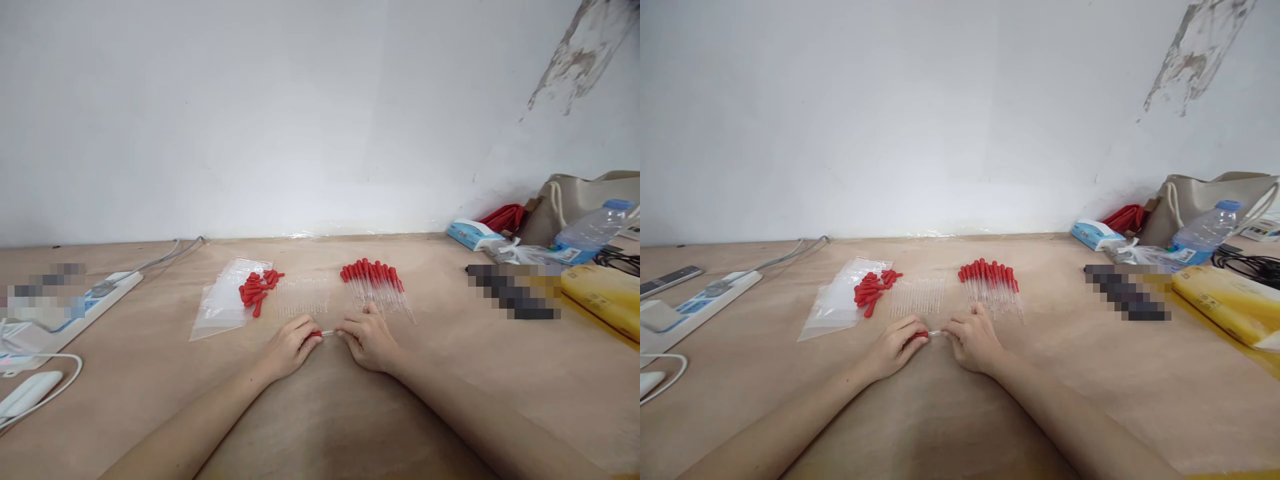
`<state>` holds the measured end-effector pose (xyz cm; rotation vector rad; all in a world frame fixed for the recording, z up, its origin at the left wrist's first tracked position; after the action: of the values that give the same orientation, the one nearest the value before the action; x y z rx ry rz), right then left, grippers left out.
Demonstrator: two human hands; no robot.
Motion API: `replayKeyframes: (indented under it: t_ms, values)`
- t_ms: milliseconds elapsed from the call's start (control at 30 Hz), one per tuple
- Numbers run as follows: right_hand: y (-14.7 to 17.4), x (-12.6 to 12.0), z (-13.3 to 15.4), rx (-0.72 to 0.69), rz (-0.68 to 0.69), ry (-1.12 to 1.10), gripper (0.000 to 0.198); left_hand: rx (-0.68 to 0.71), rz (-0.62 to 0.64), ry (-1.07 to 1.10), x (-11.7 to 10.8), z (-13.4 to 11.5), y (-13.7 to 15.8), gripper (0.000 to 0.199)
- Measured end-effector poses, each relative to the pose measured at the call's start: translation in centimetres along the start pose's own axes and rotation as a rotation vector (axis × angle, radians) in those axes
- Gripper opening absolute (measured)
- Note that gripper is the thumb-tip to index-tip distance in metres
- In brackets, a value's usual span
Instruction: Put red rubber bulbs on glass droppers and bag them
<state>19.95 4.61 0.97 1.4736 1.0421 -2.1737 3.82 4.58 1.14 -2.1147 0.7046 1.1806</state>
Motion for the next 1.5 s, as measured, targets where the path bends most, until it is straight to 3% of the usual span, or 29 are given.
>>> replayKeyframes:
  t_ms: [200, 400, 567, 667, 800, 900, 1100, 1200, 1367, 1500]
  values:
    - [-0.3, 0.7, 0.4, 0.044, -0.009, -0.088, 0.02, 0.014, 0.025, -0.01, 0.0, -0.1, -0.1, 0.02]
    - [-0.9, 0.7, 0.8, 0.072, 0.03, -0.009, 0.02, 0.007, 0.019, -0.031, 0.2, 0.1, -0.4, 0.021]
    - [-1.1, -0.7, 0.4, 0.104, 0.087, 0.109, 0.02, -0.084, -0.148, -0.06, -0.7, 1.2, -0.5, 0.021]
    - [-1.2, -2.1, -1.4, 0.289, 0.08, 0.03, 0.023, -0.196, -0.207, -0.046, -0.9, 2.2, -0.4, 0.025]
    - [-2.3, -3.0, -4.3, 0.577, 0.034, -0.117, 0.028, -0.19, -0.096, -0.037, -0.2, 2.6, -0.5, 0.016]
    - [-4.2, -2.5, -5.4, 0.677, 0.004, -0.02, 0.03, -0.192, -0.088, -0.029, -0.1, 2.6, -0.6, 0.014]
    - [-7.0, 0.3, -6.4, 0.827, 0.079, 0.127, 0.029, -0.193, -0.08, 0.004, -0.4, 2.3, -0.6, 0.016]
    - [-7.0, 0.8, -6.6, 0.849, 0.09, 0.171, 0.029, -0.192, -0.071, 0.008, -0.5, 2.3, -0.5, 0.016]
    - [-7.1, 1.1, -5.9, 0.772, 0.048, 0.194, 0.027, -0.214, -0.071, -0.055, 0.0, 2.2, -0.6, 0.015]
    - [-8.3, 1.4, -5.3, 0.785, 0.102, 0.157, 0.027, -0.289, -0.168, -0.355, -1.2, 2.2, -0.2, 0.016]
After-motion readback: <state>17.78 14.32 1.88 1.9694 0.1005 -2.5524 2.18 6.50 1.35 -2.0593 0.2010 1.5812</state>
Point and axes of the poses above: each hand's wrist, its own y-axis away from the middle knuckle, its own x-axis out of the palm, z = x × y, the point moved 4 cm from there along -y, towards the middle knuckle, and after that the axes turned 8 degrees about z, right-handed, at the moved point
